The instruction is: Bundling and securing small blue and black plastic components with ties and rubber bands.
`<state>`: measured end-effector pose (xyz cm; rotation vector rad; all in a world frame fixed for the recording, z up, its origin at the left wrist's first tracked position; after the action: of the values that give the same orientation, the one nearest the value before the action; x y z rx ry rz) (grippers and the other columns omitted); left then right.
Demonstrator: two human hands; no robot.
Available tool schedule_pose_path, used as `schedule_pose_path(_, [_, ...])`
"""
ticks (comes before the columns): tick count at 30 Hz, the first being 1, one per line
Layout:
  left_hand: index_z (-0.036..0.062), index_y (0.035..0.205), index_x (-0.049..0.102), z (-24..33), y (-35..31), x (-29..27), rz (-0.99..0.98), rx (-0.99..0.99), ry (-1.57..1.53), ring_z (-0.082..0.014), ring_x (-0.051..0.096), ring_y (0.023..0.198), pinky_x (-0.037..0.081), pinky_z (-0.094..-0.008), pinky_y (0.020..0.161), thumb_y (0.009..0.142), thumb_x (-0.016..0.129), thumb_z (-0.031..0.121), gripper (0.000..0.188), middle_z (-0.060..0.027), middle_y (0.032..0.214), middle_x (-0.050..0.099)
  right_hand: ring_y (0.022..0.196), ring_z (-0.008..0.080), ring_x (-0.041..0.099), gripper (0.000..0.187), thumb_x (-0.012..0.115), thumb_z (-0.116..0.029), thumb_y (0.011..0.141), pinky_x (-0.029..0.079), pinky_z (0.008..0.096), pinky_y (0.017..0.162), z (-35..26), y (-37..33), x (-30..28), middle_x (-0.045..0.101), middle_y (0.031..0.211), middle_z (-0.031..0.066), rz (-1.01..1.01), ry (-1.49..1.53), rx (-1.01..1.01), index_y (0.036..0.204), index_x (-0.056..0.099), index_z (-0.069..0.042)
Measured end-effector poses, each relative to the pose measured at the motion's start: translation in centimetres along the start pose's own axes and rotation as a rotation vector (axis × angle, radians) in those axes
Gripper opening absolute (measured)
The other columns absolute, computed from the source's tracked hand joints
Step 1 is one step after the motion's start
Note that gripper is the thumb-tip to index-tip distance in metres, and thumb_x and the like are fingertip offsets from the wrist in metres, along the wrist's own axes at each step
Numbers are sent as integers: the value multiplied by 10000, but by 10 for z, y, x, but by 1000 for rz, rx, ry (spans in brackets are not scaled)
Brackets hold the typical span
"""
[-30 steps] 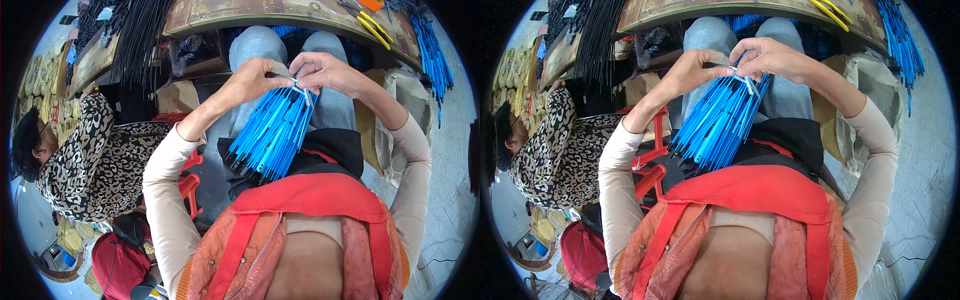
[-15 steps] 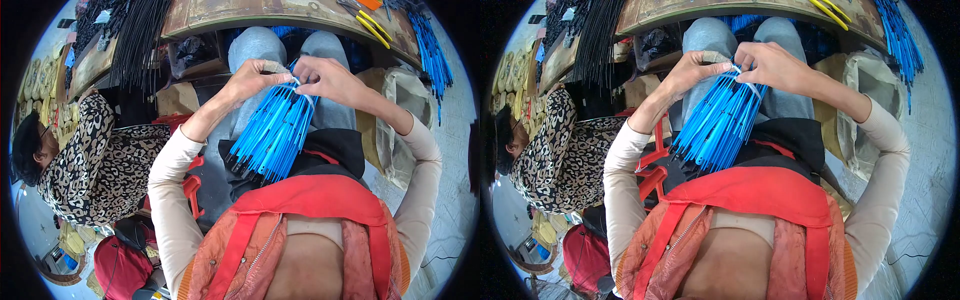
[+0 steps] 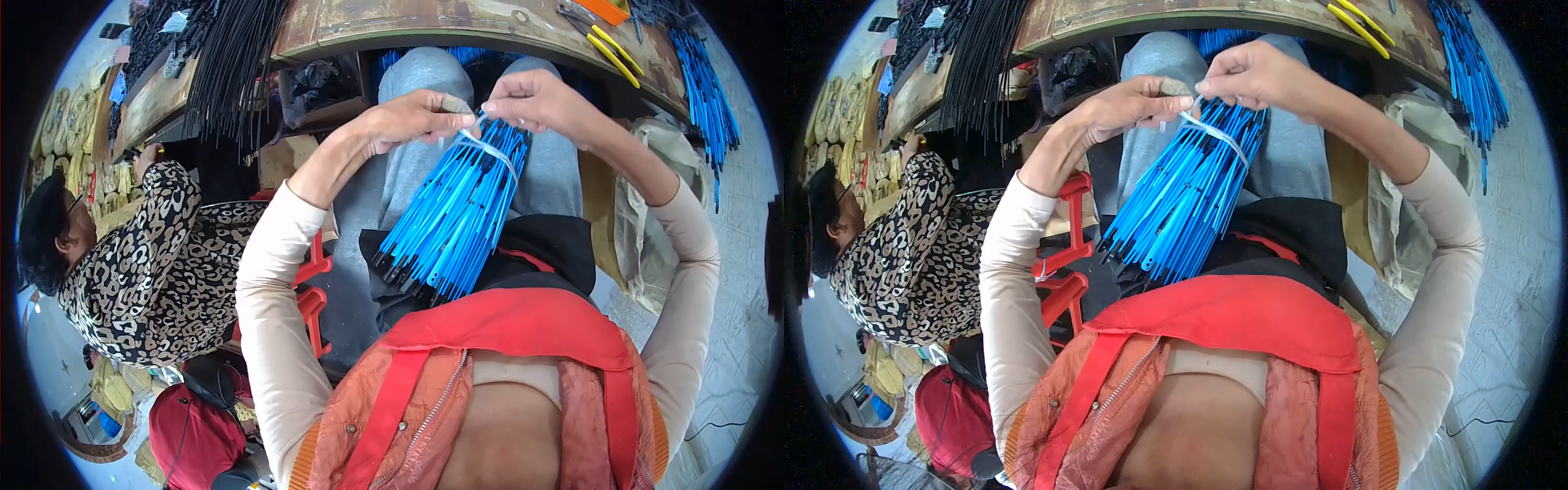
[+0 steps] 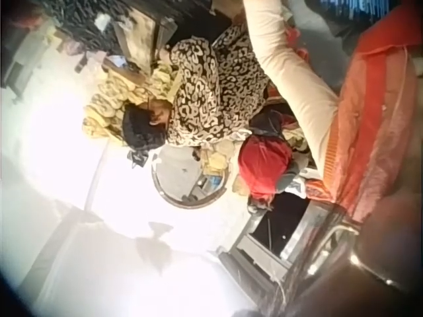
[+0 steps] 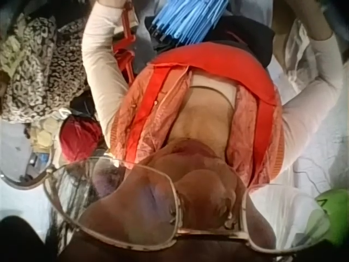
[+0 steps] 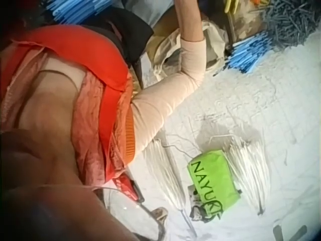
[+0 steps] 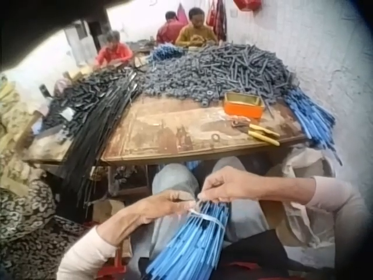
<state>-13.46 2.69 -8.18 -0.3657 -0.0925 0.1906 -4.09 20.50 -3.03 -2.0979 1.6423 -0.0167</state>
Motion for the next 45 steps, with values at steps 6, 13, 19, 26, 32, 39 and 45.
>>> schedule_pose_path(6, [43, 1151, 663, 15, -7, 1, -188, 34, 109, -4, 408, 695, 352, -176, 603, 993, 581, 297, 309, 81, 801, 501, 559, 10, 378, 230, 632, -298, 943, 266, 185, 490, 5, -1, 12, 497, 670, -68, -15, 116, -37, 906, 661, -73])
schedule_pose_path(13, [28, 1219, 586, 8, 3, 1, -344, 21, 403, -70, 536, 869, 469, -239, 772, 981, 603, 277, 344, 21, 963, 609, 548, 6, 334, 243, 618, -314, 957, 245, 190, 474, 31, 10, 11, 444, 674, -85, -79, 222, 87, 859, 618, -91])
schedule_pose_path(19, [22, 1197, 561, 16, 12, 5, -255, 130, 405, -72, 538, 878, 474, -248, 783, 973, 617, 285, 350, 13, 948, 603, 549, 0, 333, 242, 612, -302, 961, 246, 184, 466, 47, 7, 8, 447, 673, -82, -19, 196, 89, 825, 592, -103])
schedule_pose_path(26, [23, 1187, 600, 38, 29, -28, -519, -231, 454, -48, 541, 837, 476, -211, 731, 938, 652, 361, 423, 26, 929, 605, 633, 101, 491, 234, 602, -227, 949, 378, 274, 580, -4, 1, -1, 538, 698, -9, -13, -249, -257, 872, 595, -7])
schedule_pose_path(32, [21, 1072, 642, 55, 48, -45, -778, -217, 378, -22, 392, 608, 308, -190, 533, 935, 657, 359, 365, 85, 707, 467, 647, 184, 526, 217, 598, -197, 919, 402, 329, 607, -32, 20, -14, 542, 696, 97, 77, -388, -292, 881, 590, 16])
schedule_pose_path(39, [94, 1039, 659, 1, 32, -45, -428, -158, -265, 5, 423, 611, 322, -174, 518, 915, 695, 294, 238, 100, 682, 473, 651, 212, 553, 142, 643, -133, 877, 447, 308, 614, -20, 16, 9, 549, 723, 82, 130, -349, -393, 857, 605, 2])
schedule_pose_path(45, [29, 952, 618, -15, 8, -27, -103, 214, 155, -69, 516, 635, 395, -225, 545, 920, 681, 203, 188, 23, 694, 562, 769, 252, 607, 174, 628, -109, 825, 512, 349, 634, -4, 4, 36, 603, 925, 109, 289, -905, -1003, 948, 593, 9])
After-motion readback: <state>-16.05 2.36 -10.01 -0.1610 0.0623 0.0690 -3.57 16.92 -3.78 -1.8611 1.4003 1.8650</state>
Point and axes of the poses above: each hand's wrist, its own y-axis towards the middle knuckle, its own x-axis out of the palm, z = x × y, the point moved 3 cm from there along y, towards the middle knuckle
